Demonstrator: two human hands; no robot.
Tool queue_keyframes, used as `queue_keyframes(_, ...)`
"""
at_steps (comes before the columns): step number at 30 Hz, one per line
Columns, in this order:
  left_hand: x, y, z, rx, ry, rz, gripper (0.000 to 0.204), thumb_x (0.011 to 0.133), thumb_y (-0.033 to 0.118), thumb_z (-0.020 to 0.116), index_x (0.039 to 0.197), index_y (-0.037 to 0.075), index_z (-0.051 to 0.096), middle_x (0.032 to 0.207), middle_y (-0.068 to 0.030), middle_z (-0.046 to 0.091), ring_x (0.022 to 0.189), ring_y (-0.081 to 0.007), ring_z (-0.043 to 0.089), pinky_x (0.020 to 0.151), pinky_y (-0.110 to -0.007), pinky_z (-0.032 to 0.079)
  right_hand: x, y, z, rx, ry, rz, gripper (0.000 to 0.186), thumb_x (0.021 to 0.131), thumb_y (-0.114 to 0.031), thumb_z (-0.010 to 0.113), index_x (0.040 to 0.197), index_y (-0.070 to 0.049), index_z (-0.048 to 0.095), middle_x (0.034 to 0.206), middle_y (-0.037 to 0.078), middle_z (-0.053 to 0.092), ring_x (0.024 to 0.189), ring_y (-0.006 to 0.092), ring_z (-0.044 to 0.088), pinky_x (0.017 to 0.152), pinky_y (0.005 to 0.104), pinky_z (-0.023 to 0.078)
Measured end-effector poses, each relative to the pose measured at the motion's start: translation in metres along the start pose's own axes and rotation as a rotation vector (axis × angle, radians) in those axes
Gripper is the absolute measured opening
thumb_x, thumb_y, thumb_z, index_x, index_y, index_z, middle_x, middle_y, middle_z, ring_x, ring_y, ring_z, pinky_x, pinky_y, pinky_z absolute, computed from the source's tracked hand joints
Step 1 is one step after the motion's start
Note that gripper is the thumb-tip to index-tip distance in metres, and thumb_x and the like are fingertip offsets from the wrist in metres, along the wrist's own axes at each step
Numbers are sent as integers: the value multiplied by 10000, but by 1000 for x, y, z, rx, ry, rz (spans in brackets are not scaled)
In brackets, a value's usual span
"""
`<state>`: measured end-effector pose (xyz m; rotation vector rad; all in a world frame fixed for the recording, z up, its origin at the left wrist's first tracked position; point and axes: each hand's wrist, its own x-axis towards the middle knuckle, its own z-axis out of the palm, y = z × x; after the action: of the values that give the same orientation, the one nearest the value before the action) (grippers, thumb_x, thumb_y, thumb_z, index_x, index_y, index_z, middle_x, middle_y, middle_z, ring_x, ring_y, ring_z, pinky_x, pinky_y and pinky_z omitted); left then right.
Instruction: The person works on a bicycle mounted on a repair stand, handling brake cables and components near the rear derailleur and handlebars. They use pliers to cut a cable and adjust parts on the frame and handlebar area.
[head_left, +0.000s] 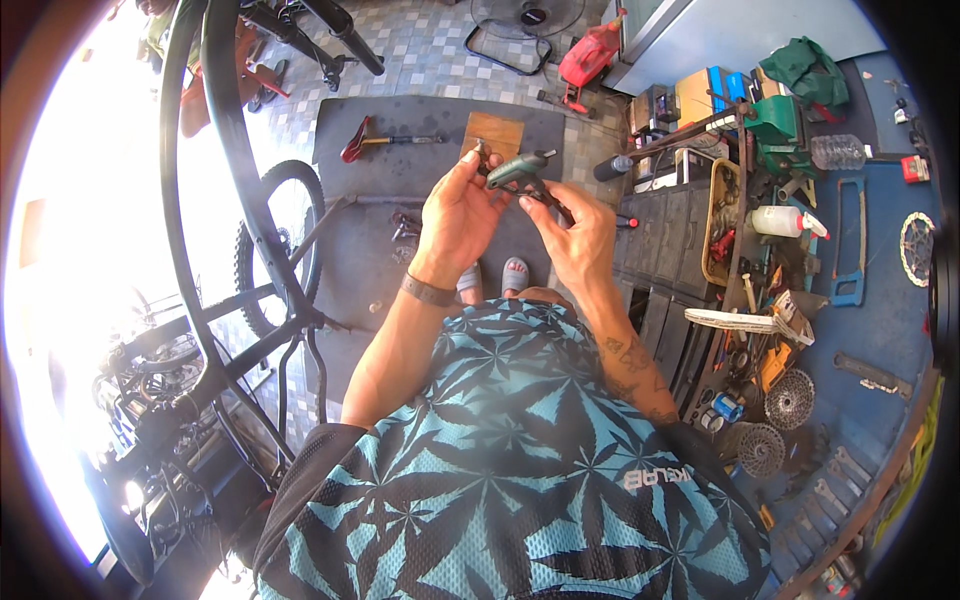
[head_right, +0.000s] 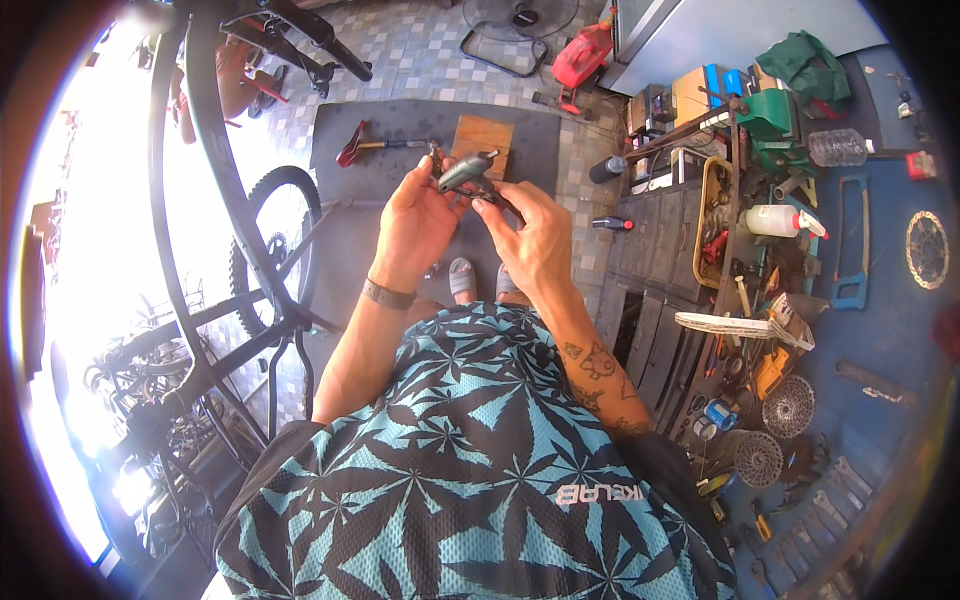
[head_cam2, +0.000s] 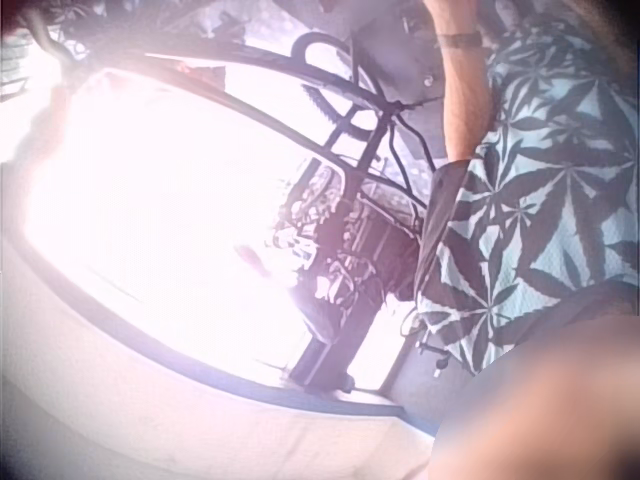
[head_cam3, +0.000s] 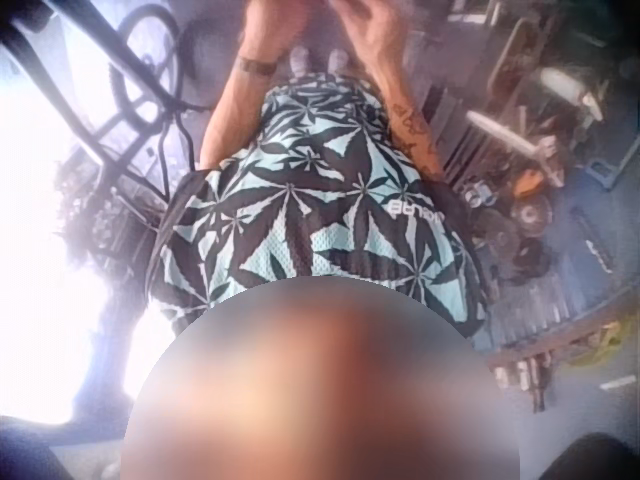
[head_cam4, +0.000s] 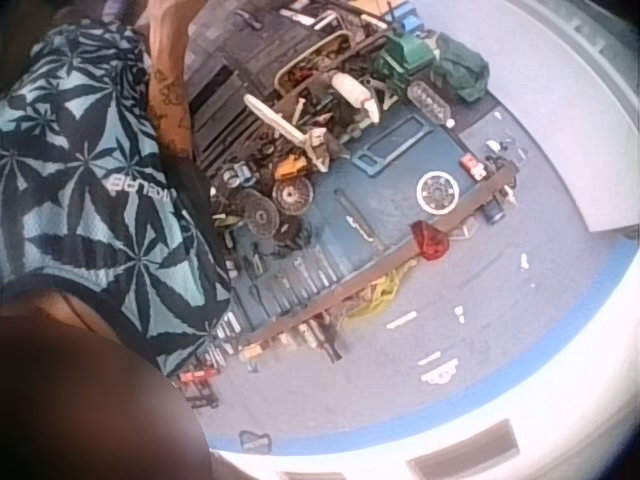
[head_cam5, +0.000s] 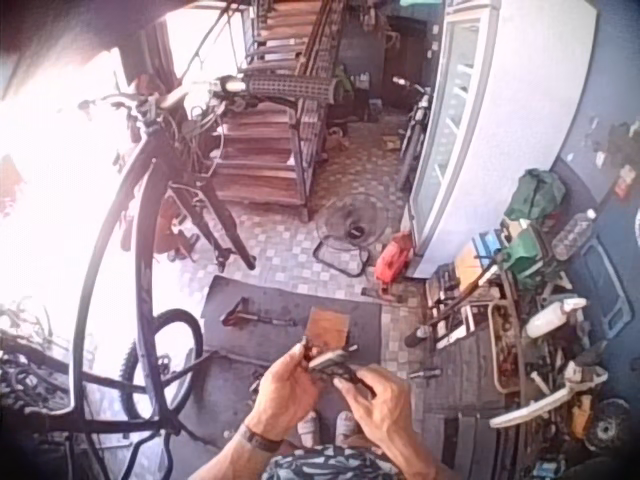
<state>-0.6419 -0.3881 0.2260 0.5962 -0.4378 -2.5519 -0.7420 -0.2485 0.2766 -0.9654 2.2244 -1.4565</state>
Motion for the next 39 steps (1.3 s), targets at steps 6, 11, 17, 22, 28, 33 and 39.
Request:
queue_keyframes(6,3,13,3,87,-85,46,183,1072,207,613,1194,83,671,1100,-39,682,995,-160,653,933,-393,511,9,0,-5,83,7,8,223,917,-165,829,1042,11,773,790,87,687,665,153,588,608,326,455)
queue_keyframes(11,5,23,3,77,-171,73,141,1063,146,606,1175,85,669,1073,-47,671,976,-149,657,902,-393,538,12,-5,-9,114,-45,60,233,924,-188,832,1011,18,769,744,61,641,654,106,516,594,311,417)
queue_keyframes(17,4,33,5,272,-206,197,209,1060,91,614,1268,70,628,1131,-64,691,1012,-144,672,877,-362,576,10,-10,-6,216,-58,115,220,941,-176,822,1041,15,775,773,6,670,696,63,528,607,271,421)
queue_keyframes(22,-2,50,-1,656,-240,210,299,1066,109,637,1346,36,563,1092,-116,727,966,-186,729,817,-338,612,12,4,2,328,-79,182,202,959,-169,812,1065,0,780,834,-23,703,744,35,559,642,228,437)
queue_keyframes(28,-7,38,-86,866,-91,-4,283,1061,89,636,1308,0,531,985,-169,746,864,-232,765,768,-339,635,-11,83,50,302,-241,334,284,933,-238,840,1080,-2,778,850,-2,708,781,56,602,675,248,478)
queue_keyframes(33,-20,-13,-284,1033,494,-207,260,1029,57,655,1263,18,550,916,-164,733,773,-209,740,671,-347,641,-95,242,128,178,-172,649,321,986,-323,766,1070,-13,763,761,80,701,699,143,652,654,322,512)
queue_keyframes(39,19,-96,-614,1074,718,-238,216,1007,45,641,1209,31,566,791,-117,706,673,-170,698,583,-320,594,-189,394,196,70,-212,801,225,1084,-186,606,1051,-4,735,831,92,668,622,147,589,603,329,475)
